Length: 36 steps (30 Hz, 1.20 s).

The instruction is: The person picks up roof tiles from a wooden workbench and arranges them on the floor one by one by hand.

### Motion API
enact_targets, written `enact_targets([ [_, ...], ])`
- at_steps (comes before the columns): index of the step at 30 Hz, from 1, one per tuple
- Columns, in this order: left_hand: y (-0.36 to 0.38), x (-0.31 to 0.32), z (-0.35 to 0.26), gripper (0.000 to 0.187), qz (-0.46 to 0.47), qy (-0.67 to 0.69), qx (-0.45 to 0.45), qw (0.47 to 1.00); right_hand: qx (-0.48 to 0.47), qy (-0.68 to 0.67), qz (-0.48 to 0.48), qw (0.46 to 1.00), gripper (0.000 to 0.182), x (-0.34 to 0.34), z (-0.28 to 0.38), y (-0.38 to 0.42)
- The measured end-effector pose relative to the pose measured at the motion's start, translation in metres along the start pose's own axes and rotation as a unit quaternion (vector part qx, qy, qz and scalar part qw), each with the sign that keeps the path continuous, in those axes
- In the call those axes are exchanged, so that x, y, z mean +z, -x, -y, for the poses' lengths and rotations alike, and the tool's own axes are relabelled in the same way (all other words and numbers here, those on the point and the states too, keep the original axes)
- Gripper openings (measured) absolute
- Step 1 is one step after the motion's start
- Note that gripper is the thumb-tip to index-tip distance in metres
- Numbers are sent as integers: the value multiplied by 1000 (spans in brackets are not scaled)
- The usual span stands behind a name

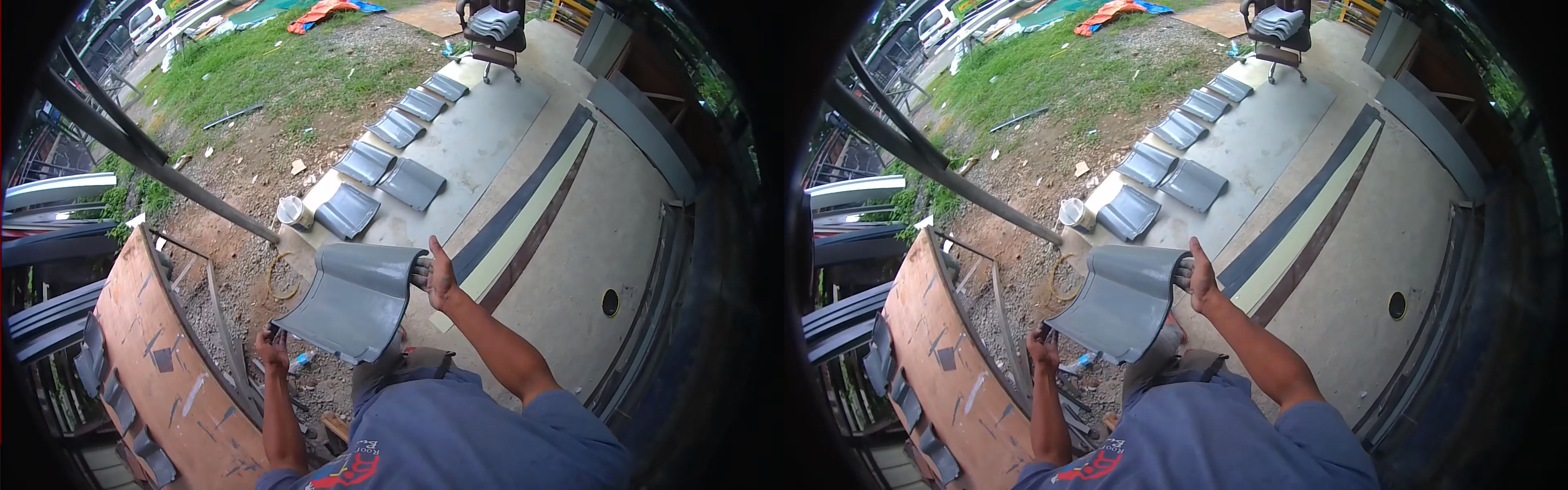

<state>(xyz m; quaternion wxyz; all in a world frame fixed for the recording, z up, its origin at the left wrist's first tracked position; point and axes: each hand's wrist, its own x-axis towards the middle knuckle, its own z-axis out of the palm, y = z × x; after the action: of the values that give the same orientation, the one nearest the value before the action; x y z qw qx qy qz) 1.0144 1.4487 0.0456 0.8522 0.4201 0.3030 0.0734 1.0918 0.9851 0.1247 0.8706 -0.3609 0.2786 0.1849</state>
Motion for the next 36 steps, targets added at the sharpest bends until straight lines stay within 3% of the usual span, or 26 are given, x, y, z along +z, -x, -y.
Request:
enact_targets([
  [4, -69, 93, 28, 18, -16, -26, -19, 999, -27, -28, -98, 994, 99, -31, 47, -40],
  [6, -130, 124, 57, 27, 32, -55, -50, 997, -40, -32, -120, 991, 101, -41, 75, -69],
  [8, -173, 176, 81, 29, 76, -75, -41, 993, -18, -21, -156, 987, 104, -53, 107, -100],
  [9, -186, 210, 87, 29, 73, -94, -49, 992, 10, 20, -158, 987, 121, -70, 119, -123],
  [12, -242, 283, 111, 29, 76, -129, -85, 985, 24, 6, -244, 969, 124, -78, 170, -175],
  [16, -315, 375, 151, 27, 129, -173, -94, 972, 41, -16, -281, 959, 115, -102, 233, -230],
  [22, -393, 500, 211, 27, 139, -224, -120, 957, 89, -49, -287, 952, 130, -151, 324, -322],
  [28, -482, 582, 330, 29, 59, -245, -138, 958, 103, -53, -293, 949, 132, -225, 403, -462],
  [34, -584, 664, 483, 34, -32, -274, -145, 950, 137, -42, -328, 934, 130, -370, 459, -656],
  [36, -617, 699, 535, 33, -53, -288, -148, 945, 115, -43, -318, 940, 118, -417, 482, -717],
])
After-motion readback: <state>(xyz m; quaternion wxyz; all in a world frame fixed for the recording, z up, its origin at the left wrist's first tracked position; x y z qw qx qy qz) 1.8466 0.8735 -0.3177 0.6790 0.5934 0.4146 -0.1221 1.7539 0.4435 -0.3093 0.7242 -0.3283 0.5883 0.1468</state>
